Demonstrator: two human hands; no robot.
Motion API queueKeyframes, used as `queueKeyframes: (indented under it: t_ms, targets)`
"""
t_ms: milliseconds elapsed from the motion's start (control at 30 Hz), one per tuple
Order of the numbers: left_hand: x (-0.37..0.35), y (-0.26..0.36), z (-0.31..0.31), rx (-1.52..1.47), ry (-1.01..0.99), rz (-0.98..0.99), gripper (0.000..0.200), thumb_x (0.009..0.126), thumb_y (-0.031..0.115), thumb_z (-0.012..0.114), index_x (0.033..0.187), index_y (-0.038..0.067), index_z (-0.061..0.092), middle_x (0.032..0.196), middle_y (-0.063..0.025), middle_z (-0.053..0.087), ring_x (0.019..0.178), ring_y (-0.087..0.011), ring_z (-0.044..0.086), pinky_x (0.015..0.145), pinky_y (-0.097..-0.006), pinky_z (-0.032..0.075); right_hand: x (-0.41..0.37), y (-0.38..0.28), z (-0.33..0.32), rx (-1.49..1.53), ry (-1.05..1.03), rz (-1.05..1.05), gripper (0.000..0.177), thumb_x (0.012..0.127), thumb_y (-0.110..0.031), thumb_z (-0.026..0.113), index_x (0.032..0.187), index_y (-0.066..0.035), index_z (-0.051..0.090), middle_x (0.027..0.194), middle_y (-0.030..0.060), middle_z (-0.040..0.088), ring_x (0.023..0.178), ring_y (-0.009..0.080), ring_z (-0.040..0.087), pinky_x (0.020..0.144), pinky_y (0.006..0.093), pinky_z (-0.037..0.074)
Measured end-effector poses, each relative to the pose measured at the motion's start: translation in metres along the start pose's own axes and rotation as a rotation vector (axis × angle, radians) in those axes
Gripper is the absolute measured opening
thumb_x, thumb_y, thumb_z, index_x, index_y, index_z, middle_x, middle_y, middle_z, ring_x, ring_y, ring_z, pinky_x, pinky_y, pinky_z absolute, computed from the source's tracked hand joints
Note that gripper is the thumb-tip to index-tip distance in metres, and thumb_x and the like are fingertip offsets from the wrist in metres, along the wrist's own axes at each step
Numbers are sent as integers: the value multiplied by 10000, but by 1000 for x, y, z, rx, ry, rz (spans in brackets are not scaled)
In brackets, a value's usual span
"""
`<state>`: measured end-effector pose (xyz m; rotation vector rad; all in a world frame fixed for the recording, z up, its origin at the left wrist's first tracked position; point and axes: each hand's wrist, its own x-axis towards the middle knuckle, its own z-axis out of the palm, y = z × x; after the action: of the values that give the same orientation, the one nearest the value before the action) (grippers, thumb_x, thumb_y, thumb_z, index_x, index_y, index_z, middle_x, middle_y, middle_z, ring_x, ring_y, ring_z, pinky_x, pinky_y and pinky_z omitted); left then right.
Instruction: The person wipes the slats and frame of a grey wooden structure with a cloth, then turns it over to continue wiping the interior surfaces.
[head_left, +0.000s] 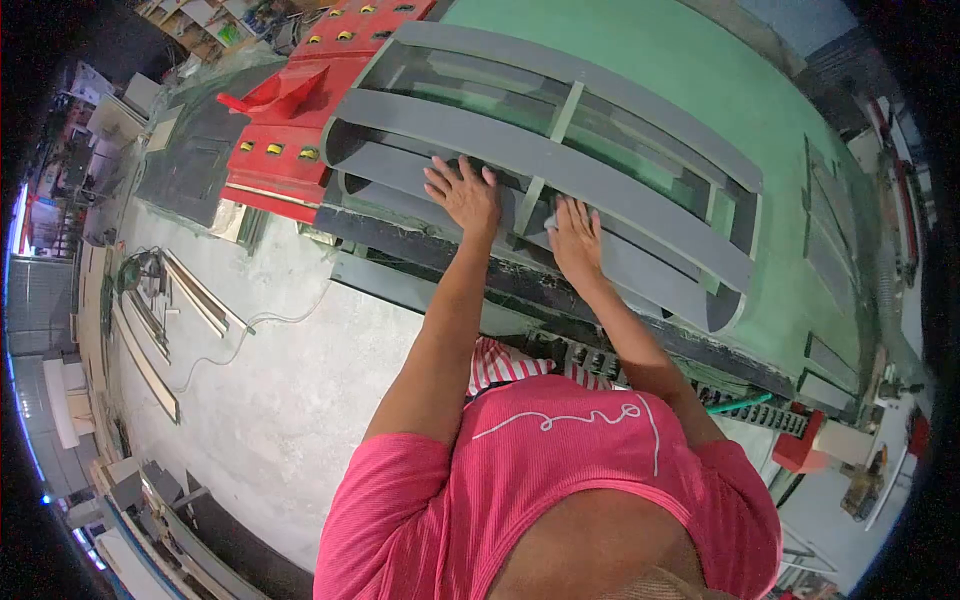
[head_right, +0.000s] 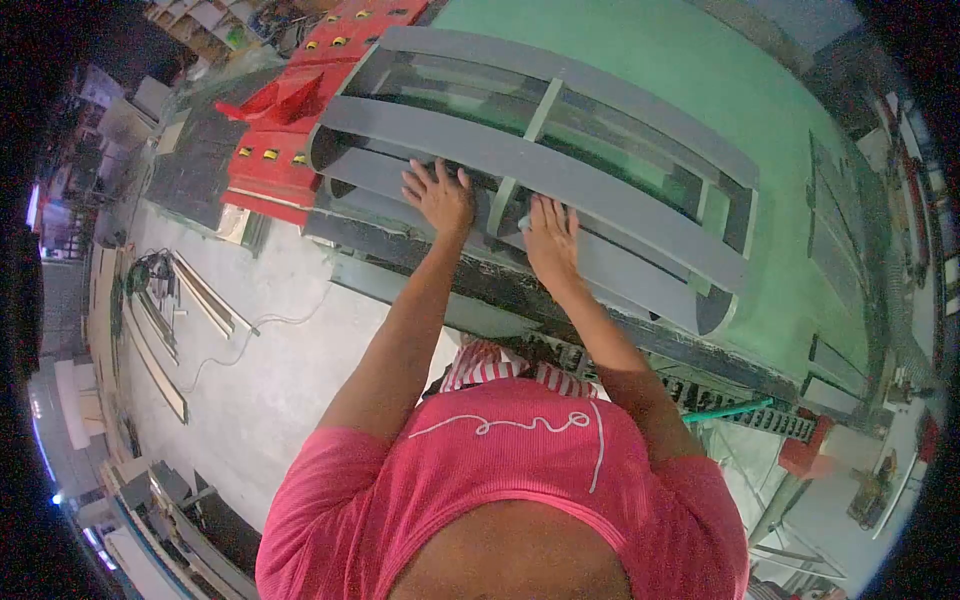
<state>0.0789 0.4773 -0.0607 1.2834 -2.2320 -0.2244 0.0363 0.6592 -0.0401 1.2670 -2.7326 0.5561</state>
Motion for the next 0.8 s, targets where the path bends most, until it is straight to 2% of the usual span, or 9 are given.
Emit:
queueKeyframes:
  t_ms: [100, 167, 200, 267, 400, 467, 567, 700, 800]
  targets:
    - [0, 1, 0, 17, 8, -6, 481, 856, 366, 483, 1244, 81, 493, 1424, -243, 264, 1323, -450, 183, 1069, -557, 137, 29, -11, 16, -69, -56, -17, 549, 818, -111, 550, 1331, -20, 377, 1347, 151, 433, 1291, 287, 359, 1089, 431, 212]
    - [1, 1, -2, 15, 11, -11, 477, 854, 365, 486, 1236, 80, 496, 1422, -243, 268, 1323, -450, 184, 1069, -558, 137, 42, -14, 24, -18, -214, 204, 564, 815, -97, 548, 1337, 0, 359, 1325, 177, 450, 1275, 300, 377, 1083, 430, 233]
    - [1, 0, -1, 9, 4, -9, 472, 853, 363, 489, 1229, 79, 499, 1420, -243, 272, 1323, -450, 186, 1069, -558, 138, 43, -14, 27, -18, -214, 190, 564, 815, -97, 548, 1337, 0, 359, 1325, 177, 450, 1275, 300, 377, 1083, 430, 233]
    - [1, 0, 1, 14, 35, -15, 465, 844, 354, 504, 1216, 75, 504, 1418, -238, 280, 1323, -447, 190, 1069, -556, 143, 35, -7, 29, 29, -117, 126, 550, 805, -62, 539, 1325, 17, 381, 1355, 178, 419, 1310, 292, 327, 1096, 442, 196]
    - [1, 0, 1, -5, 26, -46, 461, 825, 331, 528, 1206, 72, 511, 1419, -225, 287, 1328, -431, 195, 1074, -547, 145, 24, -1, 25, 47, -46, 13, 512, 800, 15, 505, 1302, 27, 406, 1347, 183, 427, 1305, 308, 331, 1094, 452, 204]
    - [1, -1, 3, 17, 9, -28, 459, 857, 355, 483, 1233, 93, 515, 1424, -240, 274, 1317, -443, 211, 1064, -567, 136, 16, 0, 22, 61, 85, -108, 449, 831, 11, 481, 1278, 8, 438, 1296, 193, 472, 1259, 320, 393, 1075, 454, 259]
    - [1, -2, 3, 33, 9, -21, 459, 857, 358, 489, 1233, 97, 516, 1421, -240, 279, 1316, -446, 209, 1063, -569, 137, 5, 3, 23, 30, 53, -188, 394, 805, 50, 477, 1197, 22, 497, 1296, 185, 474, 1296, 314, 341, 1086, 461, 225]
    - [0, 0, 3, -17, 31, -20, 468, 836, 344, 513, 1219, 75, 507, 1429, -230, 267, 1330, -434, 184, 1084, -538, 122, -16, -3, 16, 118, 31, -258, 402, 760, 59, 489, 1158, 9, 515, 1261, 146, 502, 1264, 308, 379, 1084, 476, 228]
    - [0, -3, 7, 26, 26, -15, 465, 849, 359, 513, 1228, 91, 516, 1413, -246, 287, 1312, -455, 207, 1055, -573, 154, -42, -17, -7, 138, 13, -377, 399, 752, 68, 484, 1144, 2, 520, 1241, 120, 519, 1260, 303, 379, 1081, 478, 235]
